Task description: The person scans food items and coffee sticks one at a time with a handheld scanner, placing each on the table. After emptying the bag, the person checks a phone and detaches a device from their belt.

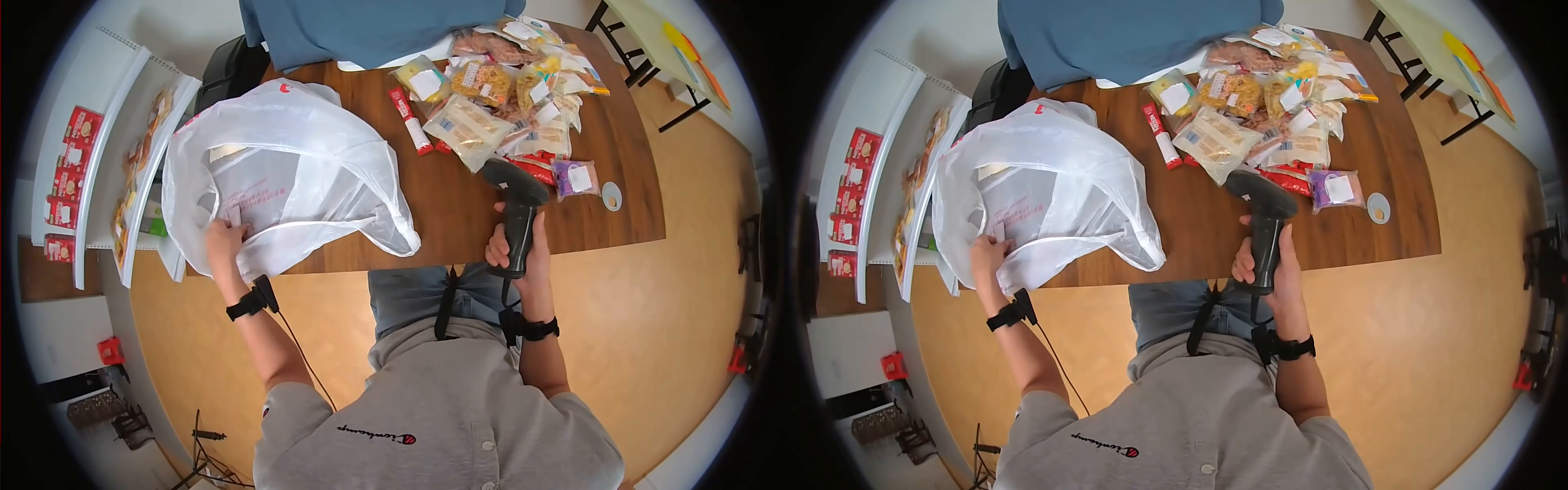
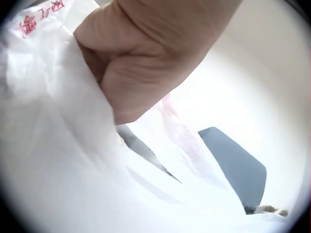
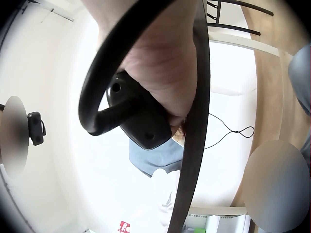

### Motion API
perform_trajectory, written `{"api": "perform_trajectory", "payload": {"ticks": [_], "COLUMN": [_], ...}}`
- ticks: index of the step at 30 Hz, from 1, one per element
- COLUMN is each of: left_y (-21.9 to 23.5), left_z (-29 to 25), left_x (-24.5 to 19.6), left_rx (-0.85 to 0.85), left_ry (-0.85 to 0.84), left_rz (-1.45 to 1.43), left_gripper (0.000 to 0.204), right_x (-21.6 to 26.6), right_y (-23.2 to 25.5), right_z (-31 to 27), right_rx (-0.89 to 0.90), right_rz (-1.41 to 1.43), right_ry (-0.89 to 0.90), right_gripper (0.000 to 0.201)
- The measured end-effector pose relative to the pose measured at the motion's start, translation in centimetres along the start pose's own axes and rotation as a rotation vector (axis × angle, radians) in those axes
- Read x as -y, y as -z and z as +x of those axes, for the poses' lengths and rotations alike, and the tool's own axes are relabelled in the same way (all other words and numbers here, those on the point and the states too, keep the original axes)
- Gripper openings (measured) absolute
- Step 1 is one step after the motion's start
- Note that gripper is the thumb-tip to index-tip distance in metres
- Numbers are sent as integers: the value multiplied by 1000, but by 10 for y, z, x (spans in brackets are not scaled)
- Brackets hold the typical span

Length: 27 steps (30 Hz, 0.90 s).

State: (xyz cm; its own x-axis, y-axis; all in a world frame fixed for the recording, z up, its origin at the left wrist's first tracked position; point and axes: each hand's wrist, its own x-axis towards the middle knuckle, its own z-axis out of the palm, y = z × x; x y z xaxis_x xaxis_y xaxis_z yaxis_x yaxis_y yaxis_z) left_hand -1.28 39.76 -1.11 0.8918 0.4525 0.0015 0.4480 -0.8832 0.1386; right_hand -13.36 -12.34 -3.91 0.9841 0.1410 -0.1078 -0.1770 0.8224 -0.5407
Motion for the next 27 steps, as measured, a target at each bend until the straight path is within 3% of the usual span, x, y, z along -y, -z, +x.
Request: {"api": "perform_trajectory", "payload": {"ticks": [2, 4, 5, 7, 8, 10, 12, 17, 21, 27], "left_y": [6, 19, 30, 50, 56, 61, 49, -30, -63, -61], "left_z": [0, -11, -22, -48, -51, -52, -63, -119, -144, -151], "left_x": [-9, -23, -42, -88, -99, -120, -151, -236, -260, -256], "left_rx": [67, -165, -162, -287, -289, -350, -258, 279, 385, 425], "left_ry": [58, -99, -100, -205, -202, -209, -167, -175, -258, -214], "left_rz": [-76, -287, -286, -1232, -1233, -1614, -1680, -1704, -1629, -1614], "left_gripper": [45, 51, 51, 38, 38, 18, 16, 12, 15, 16], "right_x": [0, 1, 1, 1, 1, 1, -1, -3, -2, 2], "right_y": [-1, -3, -3, -5, -4, -4, -5, 0, -1, -14], "right_z": [0, 0, 0, 0, 1, 2, 0, -5, -11, -9], "right_rx": [-11, -6, -9, -16, -14, 8, 3, -10, -14, 45], "right_rz": [3, 8, 7, 3, 0, -22, -32, -130, -336, -572], "right_ry": [13, 7, 7, -4, -6, 7, 15, 28, 43, 21], "right_gripper": [72, 71, 71, 70, 70, 70, 70, 69, 68, 58]}}
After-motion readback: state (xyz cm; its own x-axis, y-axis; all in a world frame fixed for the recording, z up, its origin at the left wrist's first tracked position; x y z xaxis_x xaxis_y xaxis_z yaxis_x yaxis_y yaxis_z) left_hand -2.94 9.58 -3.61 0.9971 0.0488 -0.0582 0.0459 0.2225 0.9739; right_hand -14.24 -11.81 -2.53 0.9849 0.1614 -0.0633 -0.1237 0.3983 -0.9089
